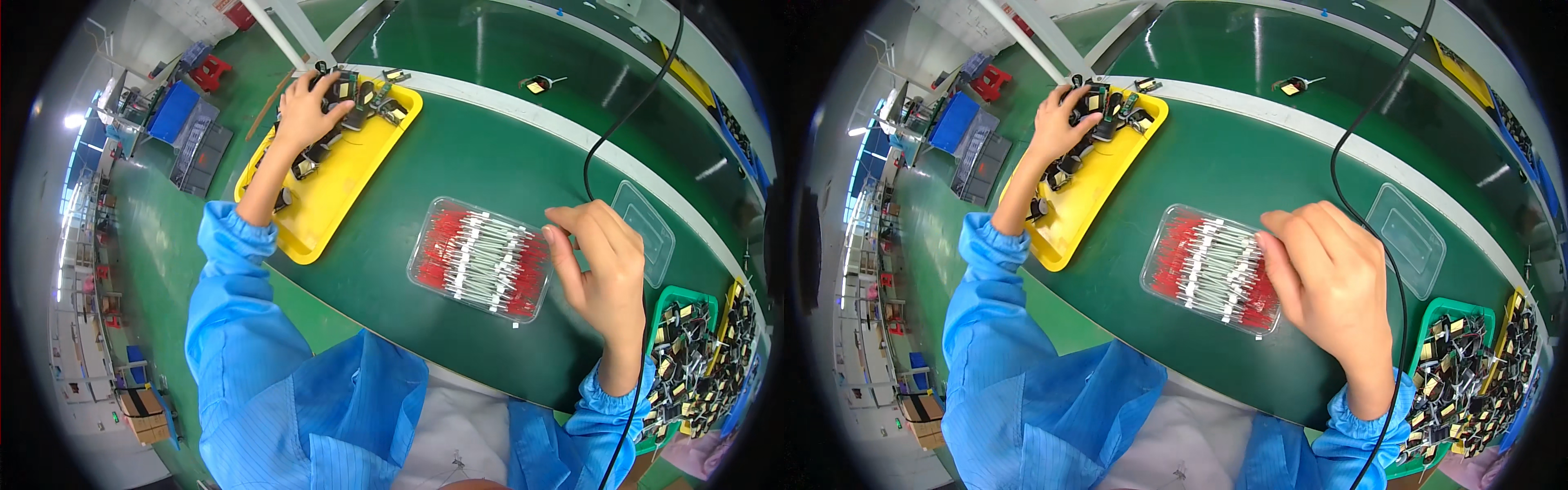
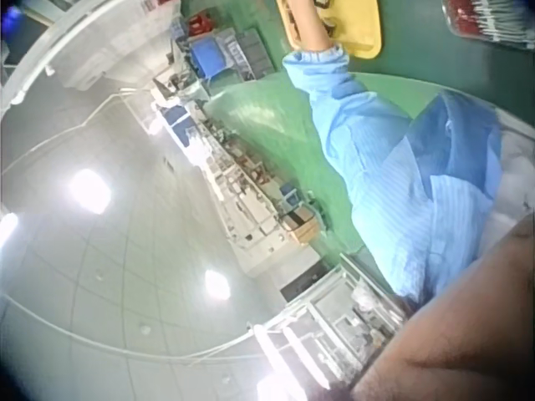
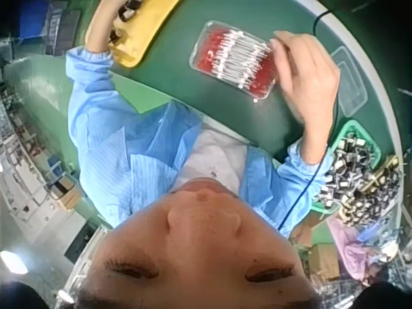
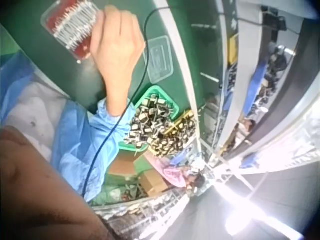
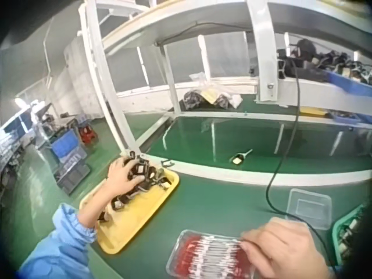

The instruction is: The person opens a plastic container of cotton swabs and repeatedly picks up small electronic components from a yellow tray. They use a cotton swab to clean or apply a substance to the surface of each component before placing it back into the tray. The process is repeated for multiple units in a repetitive assembly line fashion.

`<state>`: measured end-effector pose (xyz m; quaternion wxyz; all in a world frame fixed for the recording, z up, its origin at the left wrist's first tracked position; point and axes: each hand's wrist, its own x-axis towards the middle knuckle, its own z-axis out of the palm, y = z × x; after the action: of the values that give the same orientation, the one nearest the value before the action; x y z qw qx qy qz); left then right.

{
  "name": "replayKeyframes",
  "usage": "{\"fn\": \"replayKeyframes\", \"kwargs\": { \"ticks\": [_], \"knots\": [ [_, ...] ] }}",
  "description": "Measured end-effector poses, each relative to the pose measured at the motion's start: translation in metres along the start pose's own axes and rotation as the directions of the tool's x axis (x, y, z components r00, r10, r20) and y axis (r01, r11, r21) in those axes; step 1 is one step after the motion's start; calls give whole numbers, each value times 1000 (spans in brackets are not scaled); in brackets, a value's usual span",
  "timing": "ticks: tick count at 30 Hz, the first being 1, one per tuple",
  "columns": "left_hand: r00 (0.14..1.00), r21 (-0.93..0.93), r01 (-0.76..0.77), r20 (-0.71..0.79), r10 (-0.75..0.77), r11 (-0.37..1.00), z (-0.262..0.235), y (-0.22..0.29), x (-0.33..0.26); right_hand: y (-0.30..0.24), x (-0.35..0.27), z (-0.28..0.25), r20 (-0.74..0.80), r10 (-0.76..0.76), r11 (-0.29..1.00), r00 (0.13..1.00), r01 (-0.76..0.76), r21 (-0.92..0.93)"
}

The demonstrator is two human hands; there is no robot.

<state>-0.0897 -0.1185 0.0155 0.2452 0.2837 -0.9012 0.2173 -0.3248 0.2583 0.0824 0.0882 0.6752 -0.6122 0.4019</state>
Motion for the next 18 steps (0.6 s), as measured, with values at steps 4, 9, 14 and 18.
{"fn": "replayKeyframes", "kwargs": {
  "ticks": [4, 9, 14, 18],
  "knots": [
    [936, -299, 275, 301, -183, 914, -14, 14, 10, -2, -1, 0, 24, -17, 999, 1000, 17, -27],
    [968, -321, 75, 250, 8, 944, -34, 10, -20, -4, 0, -3, 29, -37, 999, 999, 38, -24],
    [610, -385, 347, 785, 106, 855, -101, 31, -31, -2, -1, -2, 41, -60, 997, 997, 62, -46],
    [556, -428, 208, 791, 253, 880, -114, 32, -31, -1, -1, -2, 37, -55, 996, 998, 58, -64]
  ]
}}
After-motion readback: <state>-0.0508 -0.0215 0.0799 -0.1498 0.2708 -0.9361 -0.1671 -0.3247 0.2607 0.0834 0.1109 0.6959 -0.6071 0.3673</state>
